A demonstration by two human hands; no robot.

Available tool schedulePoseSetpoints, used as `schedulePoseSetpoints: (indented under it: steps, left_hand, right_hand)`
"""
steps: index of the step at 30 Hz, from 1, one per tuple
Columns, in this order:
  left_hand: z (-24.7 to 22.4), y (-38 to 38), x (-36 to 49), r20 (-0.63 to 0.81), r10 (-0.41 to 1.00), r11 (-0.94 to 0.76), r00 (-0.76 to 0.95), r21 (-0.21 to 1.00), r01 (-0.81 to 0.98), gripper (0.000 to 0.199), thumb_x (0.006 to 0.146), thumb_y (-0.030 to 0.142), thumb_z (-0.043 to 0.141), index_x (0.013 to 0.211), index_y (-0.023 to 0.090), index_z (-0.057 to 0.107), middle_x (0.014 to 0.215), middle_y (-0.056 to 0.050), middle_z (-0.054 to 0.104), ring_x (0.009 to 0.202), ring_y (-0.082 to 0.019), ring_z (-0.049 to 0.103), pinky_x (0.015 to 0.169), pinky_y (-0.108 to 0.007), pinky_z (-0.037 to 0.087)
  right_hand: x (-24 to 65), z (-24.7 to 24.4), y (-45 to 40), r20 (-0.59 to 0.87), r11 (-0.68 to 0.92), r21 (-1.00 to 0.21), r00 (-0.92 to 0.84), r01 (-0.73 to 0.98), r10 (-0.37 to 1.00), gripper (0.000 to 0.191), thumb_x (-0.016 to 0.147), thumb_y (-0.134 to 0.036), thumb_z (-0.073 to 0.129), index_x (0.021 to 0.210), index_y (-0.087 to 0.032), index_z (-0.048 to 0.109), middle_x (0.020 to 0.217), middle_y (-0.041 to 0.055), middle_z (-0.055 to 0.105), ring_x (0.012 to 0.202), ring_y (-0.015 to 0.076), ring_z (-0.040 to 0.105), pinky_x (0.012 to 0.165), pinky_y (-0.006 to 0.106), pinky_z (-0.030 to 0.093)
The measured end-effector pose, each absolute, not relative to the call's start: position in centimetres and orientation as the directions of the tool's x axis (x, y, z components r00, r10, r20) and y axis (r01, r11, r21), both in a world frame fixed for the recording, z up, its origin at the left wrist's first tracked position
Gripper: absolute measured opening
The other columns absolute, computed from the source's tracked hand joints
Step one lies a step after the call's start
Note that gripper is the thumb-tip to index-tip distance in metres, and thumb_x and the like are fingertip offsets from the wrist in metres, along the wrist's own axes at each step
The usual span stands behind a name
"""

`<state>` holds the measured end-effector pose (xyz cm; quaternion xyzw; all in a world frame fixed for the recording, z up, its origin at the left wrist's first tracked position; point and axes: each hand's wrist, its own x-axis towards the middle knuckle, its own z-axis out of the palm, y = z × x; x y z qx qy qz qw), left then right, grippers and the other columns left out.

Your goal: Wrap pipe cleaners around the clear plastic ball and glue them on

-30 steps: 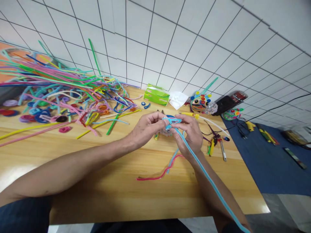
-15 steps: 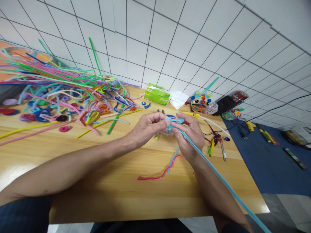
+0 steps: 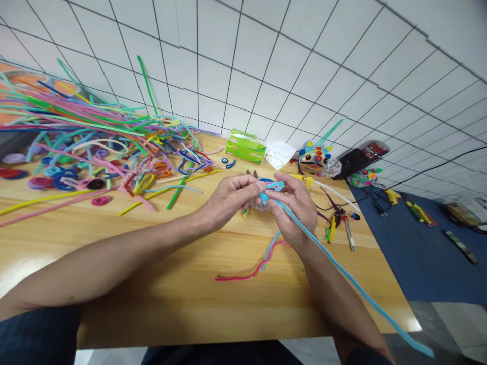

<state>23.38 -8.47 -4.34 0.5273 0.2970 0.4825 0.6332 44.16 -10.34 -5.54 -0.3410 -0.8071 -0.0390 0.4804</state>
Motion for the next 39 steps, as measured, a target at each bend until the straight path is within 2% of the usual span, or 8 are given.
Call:
schedulePoseSetpoints:
  steps: [3,5,9,12,17,24,33,39]
  left_hand:
    - [-4.2,-8.3,23.4,0.123,0.936,-0.028,0.330,0.960,-0.279,0.045,0.083,0.056,0.087,0.070,0.018,0.067,0.059,0.004,0.058,0.053,-0.008,0.040,0.053,-0.025,0.030]
    - [-4.2,-8.3,23.4,0.116,0.942,-0.028,0.315,0.962,-0.270,0.044,0.083,0.056,0.086,0.070,0.018,0.067,0.060,0.003,0.059,0.053,-0.008,0.040,0.053,-0.025,0.031]
    - [-4.0,-8.3,23.3,0.124,0.941,-0.048,0.315,0.970,-0.238,0.045,0.083,0.057,0.086,0.070,0.018,0.067,0.061,0.003,0.060,0.054,-0.008,0.041,0.053,-0.025,0.032]
    - [-3.8,-8.5,23.2,0.153,0.931,-0.086,0.331,0.974,-0.208,0.046,0.085,0.059,0.084,0.069,0.019,0.067,0.059,0.003,0.057,0.055,-0.009,0.042,0.055,-0.025,0.035]
    - [-3.8,-8.6,23.2,0.193,0.926,-0.133,0.324,0.971,-0.198,0.046,0.087,0.059,0.083,0.071,0.019,0.067,0.059,0.004,0.056,0.058,-0.010,0.046,0.059,-0.026,0.040]
    - [-4.3,-8.5,23.4,0.156,0.949,-0.096,0.275,0.971,-0.220,0.043,0.084,0.056,0.087,0.073,0.019,0.069,0.062,0.003,0.059,0.056,-0.010,0.044,0.055,-0.025,0.037]
    - [-4.8,-8.0,23.7,0.071,0.940,0.036,0.334,0.951,-0.306,0.041,0.079,0.051,0.090,0.071,0.018,0.068,0.062,0.002,0.061,0.052,-0.007,0.039,0.050,-0.024,0.030]
    - [-4.7,-8.2,23.6,0.087,0.936,0.008,0.342,0.964,-0.267,0.041,0.080,0.053,0.090,0.070,0.018,0.069,0.062,0.002,0.061,0.053,-0.008,0.040,0.050,-0.025,0.030]
  right_hand:
    - [44.6,-5.2,-10.1,0.796,0.781,-0.320,-0.295,0.537,0.529,0.032,0.100,-0.019,0.077,0.127,-0.035,0.082,0.147,0.0091,0.076,0.126,0.0278,0.076,0.101,0.048,0.067]
    - [45.0,-4.9,-10.0,0.769,0.753,-0.441,-0.227,0.489,0.598,0.029,0.099,-0.020,0.077,0.124,-0.033,0.082,0.142,0.0087,0.078,0.130,0.0278,0.074,0.106,0.047,0.065]
    - [45.3,-4.1,-10.0,0.493,0.494,-0.823,-0.080,0.279,0.866,0.009,0.100,-0.034,0.078,0.105,-0.028,0.081,0.105,0.0031,0.083,0.097,0.0210,0.078,0.086,0.036,0.065]
    - [44.7,-3.3,-10.2,0.256,0.281,-0.943,-0.149,0.178,0.955,0.028,0.094,-0.052,0.084,0.090,-0.025,0.077,0.083,-0.0002,0.078,0.076,0.0182,0.072,0.076,0.033,0.063]
    - [43.5,-2.5,-10.6,0.171,0.218,-0.956,-0.232,0.194,0.957,0.045,0.086,-0.063,0.089,0.074,-0.024,0.071,0.073,-0.0003,0.071,0.075,0.0188,0.067,0.077,0.035,0.061]
    - [43.3,-3.3,-10.3,0.140,0.167,-0.977,-0.190,0.131,0.972,0.039,0.080,-0.057,0.093,0.075,-0.024,0.072,0.073,-0.0003,0.072,0.071,0.0174,0.065,0.073,0.034,0.059]
    - [43.4,-3.2,-10.3,0.149,0.181,-0.972,-0.202,0.150,0.968,0.038,0.081,-0.053,0.091,0.074,-0.024,0.067,0.072,-0.0011,0.068,0.069,0.0156,0.058,0.068,0.031,0.053]
    - [43.0,-3.0,-10.5,0.163,0.192,-0.972,-0.194,0.138,0.967,0.037,0.083,-0.053,0.087,0.073,-0.024,0.067,0.072,-0.0010,0.067,0.071,0.0164,0.058,0.070,0.032,0.053]
